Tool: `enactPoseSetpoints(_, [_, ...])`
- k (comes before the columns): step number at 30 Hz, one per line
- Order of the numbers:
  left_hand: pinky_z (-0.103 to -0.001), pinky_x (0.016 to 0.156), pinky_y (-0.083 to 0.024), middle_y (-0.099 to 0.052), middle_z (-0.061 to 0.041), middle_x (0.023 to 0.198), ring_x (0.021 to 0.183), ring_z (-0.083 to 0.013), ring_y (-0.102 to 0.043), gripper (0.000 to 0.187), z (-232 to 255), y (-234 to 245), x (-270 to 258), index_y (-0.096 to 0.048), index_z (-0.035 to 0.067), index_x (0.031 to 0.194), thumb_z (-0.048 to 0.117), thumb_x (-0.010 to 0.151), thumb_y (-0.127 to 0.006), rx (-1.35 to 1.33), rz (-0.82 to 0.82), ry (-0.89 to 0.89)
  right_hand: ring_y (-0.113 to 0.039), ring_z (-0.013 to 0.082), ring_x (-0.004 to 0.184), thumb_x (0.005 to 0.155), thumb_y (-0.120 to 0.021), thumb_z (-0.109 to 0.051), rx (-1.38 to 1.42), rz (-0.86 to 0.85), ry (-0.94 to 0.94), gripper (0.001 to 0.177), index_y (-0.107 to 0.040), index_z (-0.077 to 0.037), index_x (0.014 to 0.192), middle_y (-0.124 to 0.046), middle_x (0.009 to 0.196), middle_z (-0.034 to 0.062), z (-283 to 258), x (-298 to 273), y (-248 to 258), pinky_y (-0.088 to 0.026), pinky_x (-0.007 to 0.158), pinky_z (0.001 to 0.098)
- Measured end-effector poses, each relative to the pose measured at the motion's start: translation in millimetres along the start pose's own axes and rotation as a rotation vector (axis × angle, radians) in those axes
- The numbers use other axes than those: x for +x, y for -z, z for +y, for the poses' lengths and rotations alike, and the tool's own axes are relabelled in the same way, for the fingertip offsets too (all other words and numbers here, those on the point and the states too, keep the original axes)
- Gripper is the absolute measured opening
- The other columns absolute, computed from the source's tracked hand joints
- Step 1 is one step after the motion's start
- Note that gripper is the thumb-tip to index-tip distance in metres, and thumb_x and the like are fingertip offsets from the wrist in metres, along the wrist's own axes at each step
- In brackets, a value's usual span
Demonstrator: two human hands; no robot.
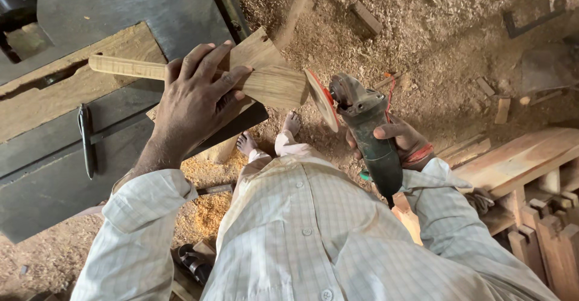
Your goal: The person uses an angle grinder with a sanding disc to smooth the edges and surfaces of a wooden spatula. They hold the spatula with one hand and operate the grinder with the other, repeatedly turning the spatula to access different sides.
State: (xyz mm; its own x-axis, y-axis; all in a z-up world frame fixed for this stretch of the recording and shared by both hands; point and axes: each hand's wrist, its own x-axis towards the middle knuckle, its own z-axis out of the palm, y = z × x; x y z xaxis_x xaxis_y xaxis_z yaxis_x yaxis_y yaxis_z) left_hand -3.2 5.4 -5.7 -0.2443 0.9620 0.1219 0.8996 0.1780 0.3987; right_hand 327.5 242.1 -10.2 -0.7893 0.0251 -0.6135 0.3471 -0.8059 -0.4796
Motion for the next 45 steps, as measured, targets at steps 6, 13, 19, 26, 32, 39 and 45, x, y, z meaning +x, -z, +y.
enactPoseSetpoints(6, [-0.053,0.118,-0.030,-0.047,-0.009,0.159,0.147,-0.0316,-0.040,0.040,-0.6,-1.6,1.6,-0.068,0.026,0.140,0.046,0.107,-0.063,-0.004,0.012,-0.004,-0.072,0.0305,0.090,0.075,-0.081,-0.026,0.070,0.005,0.021,0.074,-0.054,0.003,0.138,-0.069,0.109,0.0212,10.1,1.4,-10.6,-0.060,0.081,0.0431])
enactPoseSetpoints(13, [-0.053,0.119,-0.030,-0.048,-0.011,0.159,0.146,-0.0332,-0.040,0.042,3.6,-1.8,0.0,-0.066,0.024,0.141,0.044,0.105,-0.065,-0.001,0.037,0.006,-0.073,0.0321,0.087,0.078,-0.080,-0.025,0.147,-0.014,0.065,0.073,-0.053,0.003,0.140,-0.069,0.109,0.0214,24.7,4.2,-14.6,-0.060,0.080,0.0440])
enactPoseSetpoints(19, [-0.054,0.118,-0.030,-0.050,-0.012,0.157,0.146,-0.0333,-0.040,0.037,5.6,-5.4,0.6,-0.068,0.025,0.141,0.042,0.109,-0.063,0.019,0.034,0.036,-0.072,0.0325,0.087,0.081,-0.080,-0.024,0.194,0.008,0.096,0.074,-0.051,0.003,0.145,-0.069,0.109,0.0214,46.3,2.0,-3.7,-0.059,0.079,0.0445])
enactPoseSetpoints(26, [-0.054,0.117,-0.029,-0.051,-0.013,0.156,0.145,-0.0346,-0.040,0.040,11.9,-6.3,-1.4,-0.067,0.022,0.141,0.040,0.106,-0.064,0.020,0.056,0.079,-0.073,0.0335,0.089,0.081,-0.080,-0.024,0.267,0.037,0.125,0.070,-0.054,0.003,0.141,-0.070,0.109,0.0203,68.6,6.6,2.6,-0.060,0.083,0.0469])
enactPoseSetpoints(32, [-0.054,0.117,-0.029,-0.049,-0.012,0.157,0.145,-0.0351,-0.039,0.041,17.0,-7.8,-2.1,-0.062,0.021,0.145,0.038,0.107,-0.064,0.027,0.050,0.108,-0.073,0.0335,0.089,0.080,-0.080,-0.023,0.259,0.063,0.141,0.071,-0.054,0.002,0.142,-0.071,0.110,0.0204,77.7,11.9,5.1,-0.059,0.083,0.0463])
enactPoseSetpoints(39, [-0.055,0.114,-0.029,-0.048,-0.011,0.157,0.144,-0.0346,-0.040,0.045,18.6,-10.4,-4.0,-0.060,0.021,0.147,0.037,0.105,-0.064,0.040,0.082,0.117,-0.073,0.0338,0.088,0.082,-0.079,-0.026,0.241,0.076,0.203,0.067,-0.056,0.003,0.138,-0.071,0.108,0.0206,86.7,12.0,-5.5,-0.060,0.083,0.0459])
enactPoseSetpoints(45, [-0.055,0.114,-0.030,-0.050,-0.010,0.156,0.144,-0.0331,-0.041,0.044,19.7,-11.7,-5.7,-0.061,0.019,0.145,0.036,0.105,-0.065,0.032,0.105,0.131,-0.072,0.0333,0.085,0.083,-0.079,-0.029,0.197,0.078,0.252,0.066,-0.055,0.001,0.137,-0.071,0.107,0.0205,90.1,13.9,-12.3,-0.059,0.078,0.0450])
